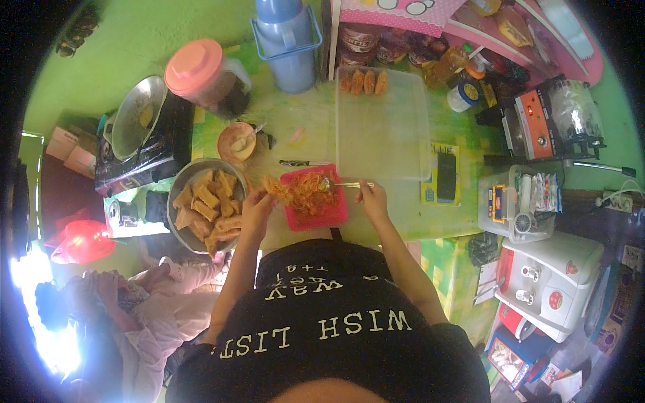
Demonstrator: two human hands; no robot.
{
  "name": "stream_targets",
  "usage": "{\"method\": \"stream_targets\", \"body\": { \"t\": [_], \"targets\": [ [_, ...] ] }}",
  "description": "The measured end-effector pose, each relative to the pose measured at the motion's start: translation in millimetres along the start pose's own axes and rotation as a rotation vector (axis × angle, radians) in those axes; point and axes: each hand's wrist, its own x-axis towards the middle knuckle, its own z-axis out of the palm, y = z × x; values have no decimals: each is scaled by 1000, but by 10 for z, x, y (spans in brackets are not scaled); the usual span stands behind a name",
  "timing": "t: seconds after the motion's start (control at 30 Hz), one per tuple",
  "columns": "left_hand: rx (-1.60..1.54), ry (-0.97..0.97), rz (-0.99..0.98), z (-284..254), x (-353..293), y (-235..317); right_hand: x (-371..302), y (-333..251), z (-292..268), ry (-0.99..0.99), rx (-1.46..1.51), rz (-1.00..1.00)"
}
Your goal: The person repeatedly scoops shredded orange filling from a pink container and spreads it onto flatbread pieces held in the left hand. Each filled piece is placed into a clear plastic tray. The process continues with multiple flatbreads throughout the clip.
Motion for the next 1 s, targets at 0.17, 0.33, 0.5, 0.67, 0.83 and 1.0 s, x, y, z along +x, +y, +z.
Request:
{"method": "stream_targets", "body": {
  "t": [0.17,0.33,0.5,0.67,0.83,1.0],
  "targets": [
    [-16,16,-16,18,3,-19,28,-30,-123,-101,120,1],
    [-17,-13,-10,11,25,-49,37,17,-98,-74,38,-76],
    [-7,-5,-11,31,12,-9,38,-4,-70,-72,67,-63],
    [4,4,-11,-22,39,-78,-48,-160,-95,-62,157,-1],
    [-33,-10,-23,-4,27,-98,-294,-731,-150,-55,197,-142],
    [16,-98,-44,117,-41,9,-557,-1217,-27,-94,123,-351]
  ]
}}
